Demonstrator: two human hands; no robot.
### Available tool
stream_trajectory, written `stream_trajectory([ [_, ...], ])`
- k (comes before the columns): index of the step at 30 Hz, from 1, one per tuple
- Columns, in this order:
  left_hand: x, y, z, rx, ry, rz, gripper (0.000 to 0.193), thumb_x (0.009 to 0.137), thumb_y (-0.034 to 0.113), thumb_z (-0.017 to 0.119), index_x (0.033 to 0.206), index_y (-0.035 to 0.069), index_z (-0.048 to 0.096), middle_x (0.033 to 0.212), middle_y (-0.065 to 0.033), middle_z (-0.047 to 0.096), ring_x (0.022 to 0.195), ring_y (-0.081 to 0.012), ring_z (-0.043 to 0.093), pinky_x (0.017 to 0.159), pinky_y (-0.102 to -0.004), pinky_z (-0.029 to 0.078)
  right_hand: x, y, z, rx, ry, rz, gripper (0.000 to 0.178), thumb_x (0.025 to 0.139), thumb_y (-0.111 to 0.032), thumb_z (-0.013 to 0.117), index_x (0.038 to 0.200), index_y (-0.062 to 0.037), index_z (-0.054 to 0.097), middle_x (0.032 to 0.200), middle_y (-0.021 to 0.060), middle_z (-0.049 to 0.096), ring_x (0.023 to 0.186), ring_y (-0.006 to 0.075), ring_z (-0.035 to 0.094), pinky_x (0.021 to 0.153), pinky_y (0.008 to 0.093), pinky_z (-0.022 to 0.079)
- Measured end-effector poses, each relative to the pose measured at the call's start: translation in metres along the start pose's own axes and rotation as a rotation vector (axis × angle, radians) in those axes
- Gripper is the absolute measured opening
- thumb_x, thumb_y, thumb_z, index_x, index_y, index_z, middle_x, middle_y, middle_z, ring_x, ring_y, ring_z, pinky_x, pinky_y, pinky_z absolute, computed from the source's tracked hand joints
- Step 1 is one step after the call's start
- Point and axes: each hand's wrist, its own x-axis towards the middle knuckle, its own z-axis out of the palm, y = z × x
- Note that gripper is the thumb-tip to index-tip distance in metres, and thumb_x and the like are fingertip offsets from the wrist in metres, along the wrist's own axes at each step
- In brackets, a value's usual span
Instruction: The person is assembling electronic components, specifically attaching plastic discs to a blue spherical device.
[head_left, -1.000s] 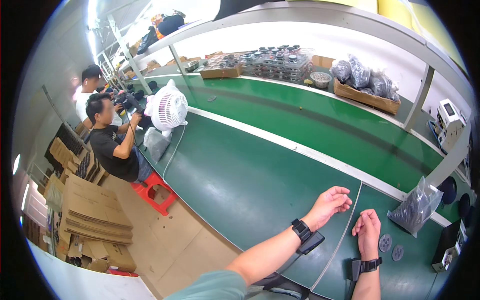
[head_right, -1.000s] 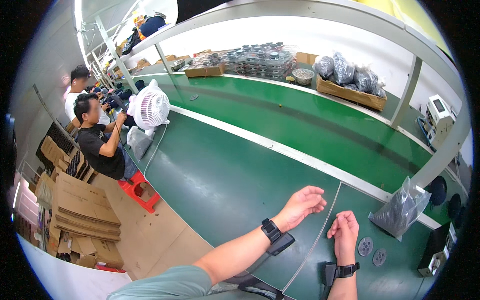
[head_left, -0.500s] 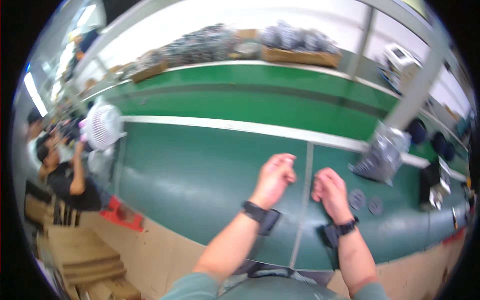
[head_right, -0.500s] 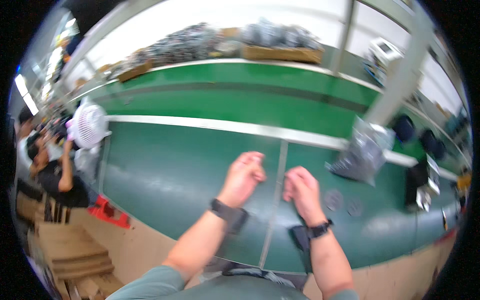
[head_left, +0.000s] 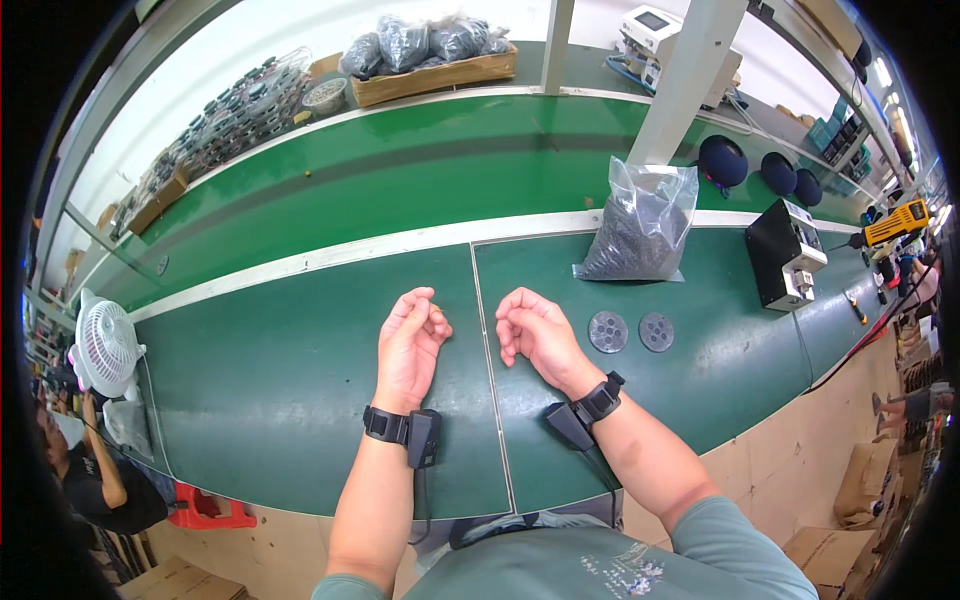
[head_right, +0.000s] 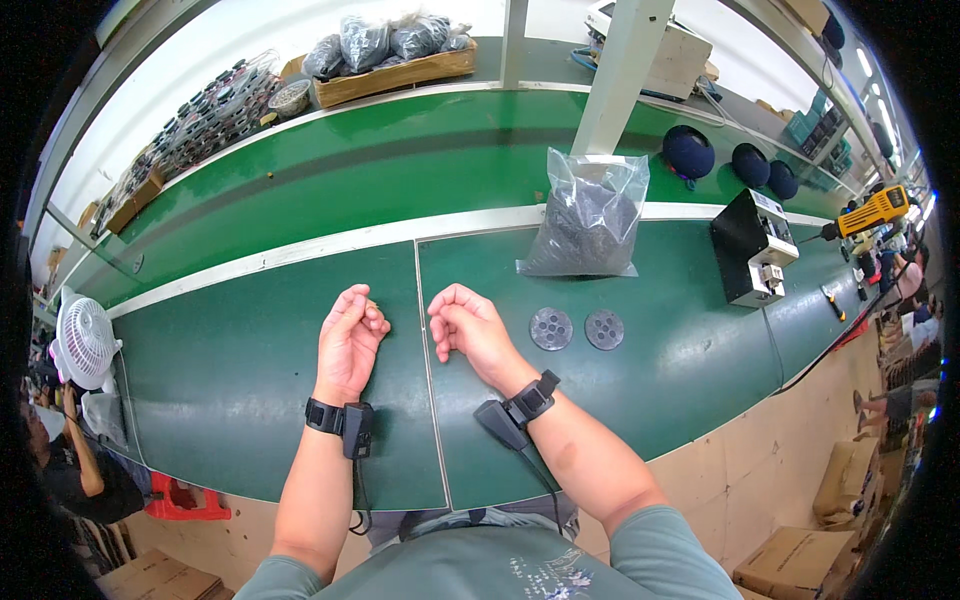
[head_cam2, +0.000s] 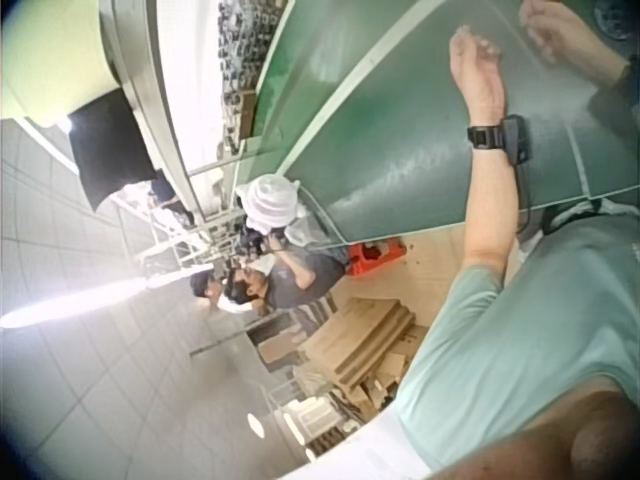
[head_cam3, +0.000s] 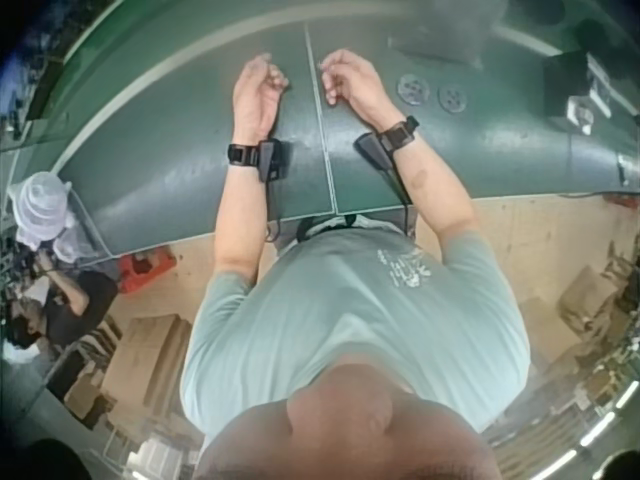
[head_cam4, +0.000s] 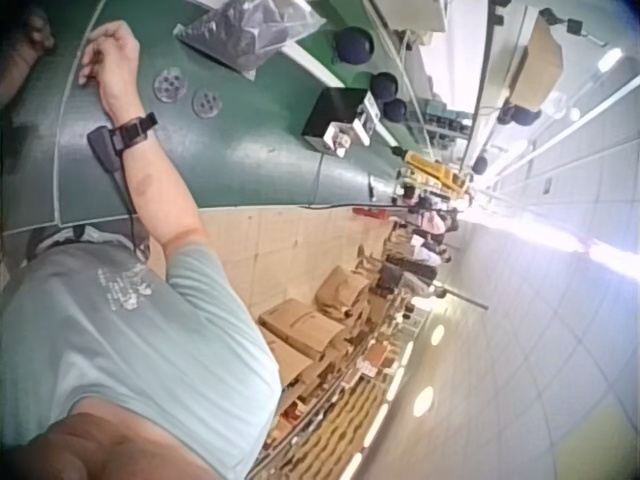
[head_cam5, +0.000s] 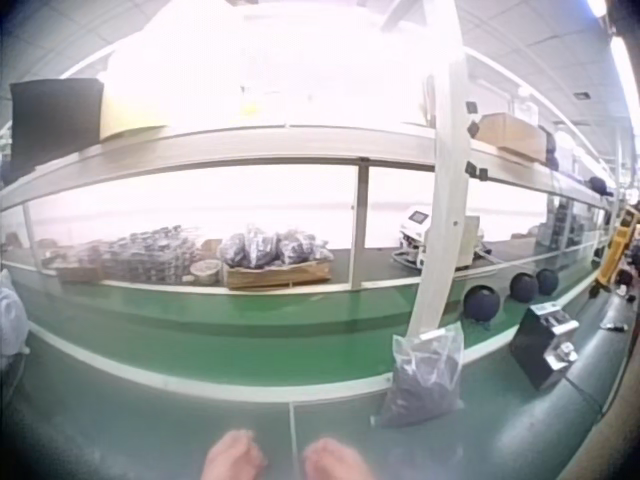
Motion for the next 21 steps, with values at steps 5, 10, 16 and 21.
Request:
stream_trajectory([
  [5,0.000,0.003,-0.006,-0.113,-0.123,0.053,0.027,0.104,0.033,0.051,0.090,0.010,0.053,0.079,-0.0058,0.056,0.077,-0.0193,0.053,0.075,-0.0356,0.044,0.000,0.001,-0.005,0.079,-0.054,-0.055,0.034,0.105,-0.027,0.039,0.087,-0.0031,0.054,0.075,0.0099,0.059,0.060,0.0173,0.056,0.055,0.0323,0.051],
  [10,0.001,0.005,-0.010,-0.232,-0.101,-0.020,0.050,0.106,0.050,0.036,0.083,0.009,0.054,0.078,-0.0076,0.057,0.078,-0.0214,0.053,0.076,-0.0384,0.043,0.000,0.001,-0.003,0.087,-0.021,-0.015,0.044,0.108,-0.037,0.039,0.084,-0.0040,0.054,0.074,0.0099,0.059,0.060,0.0176,0.056,0.056,0.0329,0.051],
  [16,0.000,0.007,-0.003,-0.230,0.023,-0.047,0.046,0.106,0.045,0.041,0.082,0.009,0.055,0.078,-0.0072,0.058,0.076,-0.0206,0.054,0.075,-0.0376,0.045,-0.001,-0.001,-0.004,0.089,-0.029,-0.014,0.048,0.109,-0.043,0.037,0.087,-0.0038,0.056,0.073,0.0087,0.059,0.061,0.0167,0.055,0.058,0.0333,0.051],
  [21,-0.037,0.020,0.017,0.140,-0.163,-0.154,0.035,0.106,0.036,0.047,0.094,0.005,0.057,0.078,-0.0099,0.061,0.071,-0.0218,0.058,0.071,-0.0357,0.047,-0.001,0.000,-0.006,0.085,-0.018,0.000,0.047,0.109,-0.042,0.038,0.090,-0.0034,0.056,0.073,0.0085,0.059,0.061,0.0166,0.055,0.058,0.0333,0.051],
])
